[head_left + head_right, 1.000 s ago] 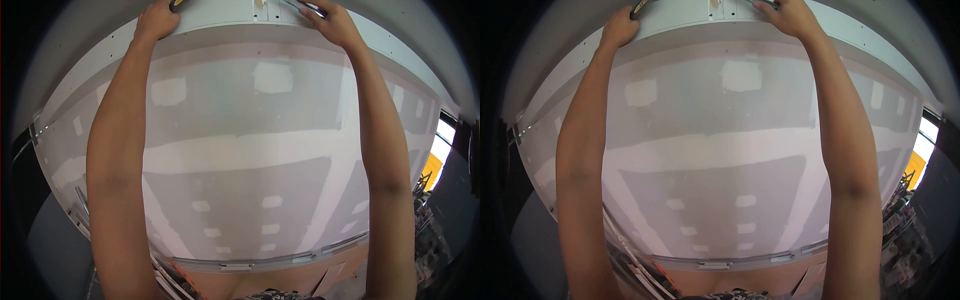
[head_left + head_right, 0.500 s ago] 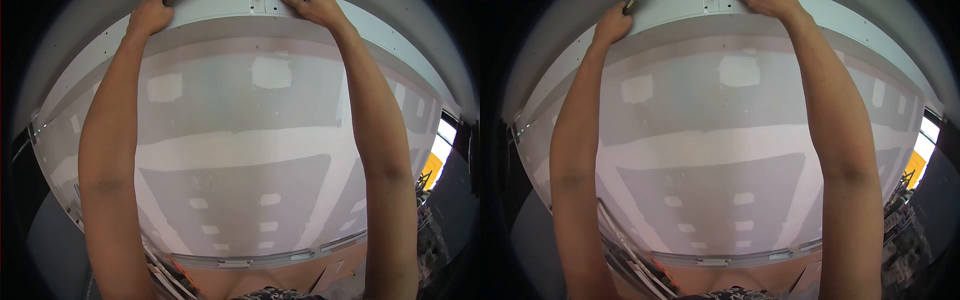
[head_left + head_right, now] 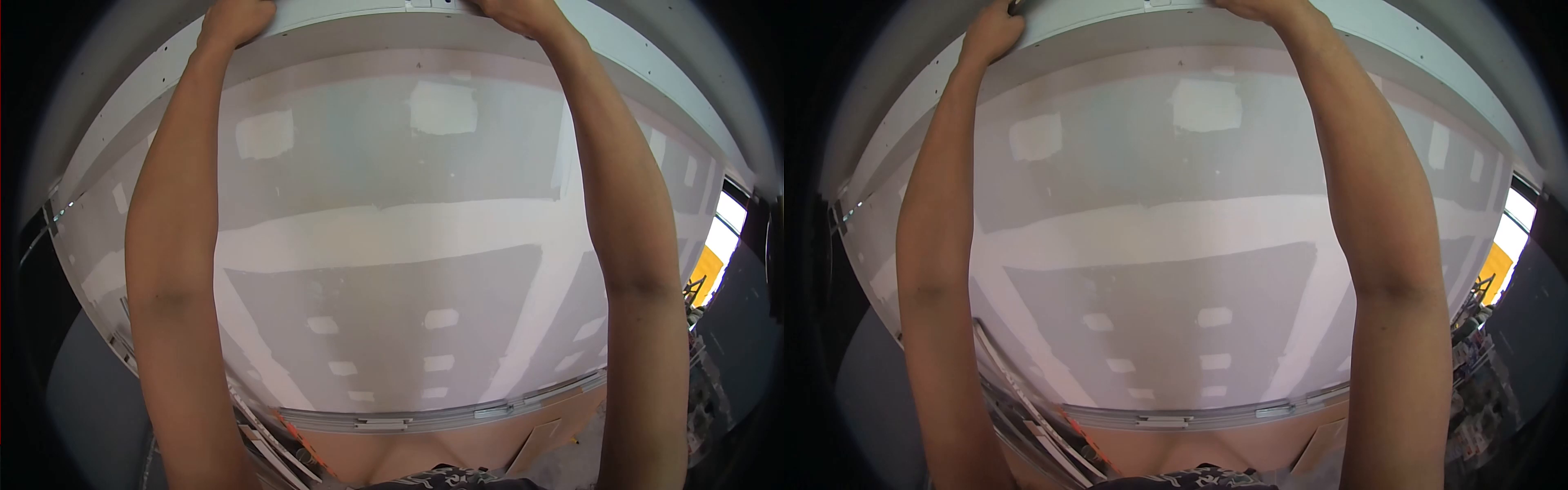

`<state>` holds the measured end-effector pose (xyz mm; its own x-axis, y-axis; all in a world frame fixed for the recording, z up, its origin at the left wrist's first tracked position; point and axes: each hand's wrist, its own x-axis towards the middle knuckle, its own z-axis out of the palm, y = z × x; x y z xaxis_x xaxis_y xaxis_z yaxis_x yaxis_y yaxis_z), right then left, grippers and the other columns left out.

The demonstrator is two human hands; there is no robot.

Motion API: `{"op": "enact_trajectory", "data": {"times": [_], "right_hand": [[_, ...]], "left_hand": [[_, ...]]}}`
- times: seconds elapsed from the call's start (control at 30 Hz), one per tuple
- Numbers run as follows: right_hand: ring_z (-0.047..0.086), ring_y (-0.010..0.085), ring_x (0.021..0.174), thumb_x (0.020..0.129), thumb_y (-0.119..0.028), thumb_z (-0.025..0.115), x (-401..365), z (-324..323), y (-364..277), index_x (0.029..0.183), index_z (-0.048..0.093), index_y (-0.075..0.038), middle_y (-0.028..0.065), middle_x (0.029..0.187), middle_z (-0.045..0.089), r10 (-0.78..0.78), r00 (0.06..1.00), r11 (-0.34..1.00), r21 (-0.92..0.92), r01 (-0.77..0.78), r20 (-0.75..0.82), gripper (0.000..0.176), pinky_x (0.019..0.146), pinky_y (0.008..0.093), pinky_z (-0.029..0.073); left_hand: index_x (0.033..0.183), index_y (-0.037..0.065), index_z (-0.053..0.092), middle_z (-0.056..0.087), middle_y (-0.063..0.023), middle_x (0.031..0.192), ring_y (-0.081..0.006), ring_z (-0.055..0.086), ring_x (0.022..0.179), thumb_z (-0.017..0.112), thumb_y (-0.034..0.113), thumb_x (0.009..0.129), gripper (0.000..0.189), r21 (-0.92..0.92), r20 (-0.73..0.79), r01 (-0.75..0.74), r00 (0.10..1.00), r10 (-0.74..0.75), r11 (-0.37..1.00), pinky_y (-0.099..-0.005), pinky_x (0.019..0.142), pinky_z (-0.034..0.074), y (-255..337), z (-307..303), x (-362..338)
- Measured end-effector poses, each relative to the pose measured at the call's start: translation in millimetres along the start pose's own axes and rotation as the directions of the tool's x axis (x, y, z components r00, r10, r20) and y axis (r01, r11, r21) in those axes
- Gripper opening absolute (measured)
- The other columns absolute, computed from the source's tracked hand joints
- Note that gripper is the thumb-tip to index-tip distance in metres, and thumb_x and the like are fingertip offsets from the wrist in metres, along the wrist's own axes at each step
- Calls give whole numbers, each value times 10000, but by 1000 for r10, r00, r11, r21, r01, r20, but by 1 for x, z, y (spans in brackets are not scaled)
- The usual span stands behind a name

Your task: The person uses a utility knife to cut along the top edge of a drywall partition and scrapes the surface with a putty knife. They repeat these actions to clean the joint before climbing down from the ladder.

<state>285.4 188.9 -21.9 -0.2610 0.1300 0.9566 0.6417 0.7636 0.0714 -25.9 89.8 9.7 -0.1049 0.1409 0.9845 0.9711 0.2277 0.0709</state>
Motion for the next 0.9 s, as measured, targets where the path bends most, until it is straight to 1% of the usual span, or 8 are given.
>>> {"op": "enact_trajectory", "data": {"times": [0.1,0.2,0.3,0.4,0.47,0.63,0.83,0.9], "right_hand": [[721,333,1045,975,-213,656,-6,-5,-1,1323,686,-94,200,1161,741,45,998,998,45,-48,51,369,953,452,560],[713,332,1069,973,-215,659,-13,-3,6,1320,692,-114,183,1189,737,-120,986,993,34,116,117,363,972,456,558],[699,339,1113,964,-225,673,-11,-10,4,1321,694,-128,165,1219,731,-68,987,998,21,65,143,371,1000,462,554],[683,345,1157,960,-233,670,-4,-26,-12,1332,689,-129,154,1260,719,100,989,994,21,-103,106,387,1019,463,549],[681,346,1167,959,-235,658,7,-20,-2,1345,680,-124,159,1283,709,-55,998,998,-1,55,-25,403,1021,457,546],[678,344,1178,964,-228,639,10,-6,3,1347,677,-115,160,1301,700,-3,999,1000,22,4,-45,401,1039,455,534],[672,343,1191,974,-243,627,8,-4,2,1342,682,-122,147,1304,701,41,999,999,9,-41,-31,391,1060,456,521],[672,342,1191,976,-246,625,9,-5,1,1340,682,-123,142,1302,703,28,999,1000,-5,-28,-23,388,1063,456,518]], "left_hand": [[1118,-33,657,685,-272,1127,-427,643,1087,551,63,849,305,-23,5,26,1000,-25,999,-504,941,498,6,-5,-10],[1117,-33,657,683,-279,1121,-435,642,1083,547,61,850,304,74,-149,-43,987,53,996,-510,934,497,-198,197,186],[1106,-35,658,683,-284,1111,-441,644,1070,551,53,842,299,-26,26,26,999,-25,999,-516,925,498,2,-2,-1],[1225,29,617,678,-260,1188,-446,614,1149,513,214,803,472,65,-23,-158,987,160,985,-526,1004,469,-42,32,35],[1224,30,621,678,-261,1189,-445,613,1149,518,210,801,471,75,-19,-159,987,161,984,-523,1005,468,-41,31,35],[1237,35,624,675,-263,1200,-433,609,1160,523,209,799,482,104,16,-155,988,155,982,-516,1011,465,-41,32,37],[1242,32,617,674,-261,1204,-428,603,1182,516,218,801,490,77,-142,-192,969,202,978,-518,1015,465,-48,44,38],[1257,32,615,672,-260,1212,-434,597,1193,516,226,800,506,83,19,-111,994,110,990,-518,1020,467,-41,33,35]]}}
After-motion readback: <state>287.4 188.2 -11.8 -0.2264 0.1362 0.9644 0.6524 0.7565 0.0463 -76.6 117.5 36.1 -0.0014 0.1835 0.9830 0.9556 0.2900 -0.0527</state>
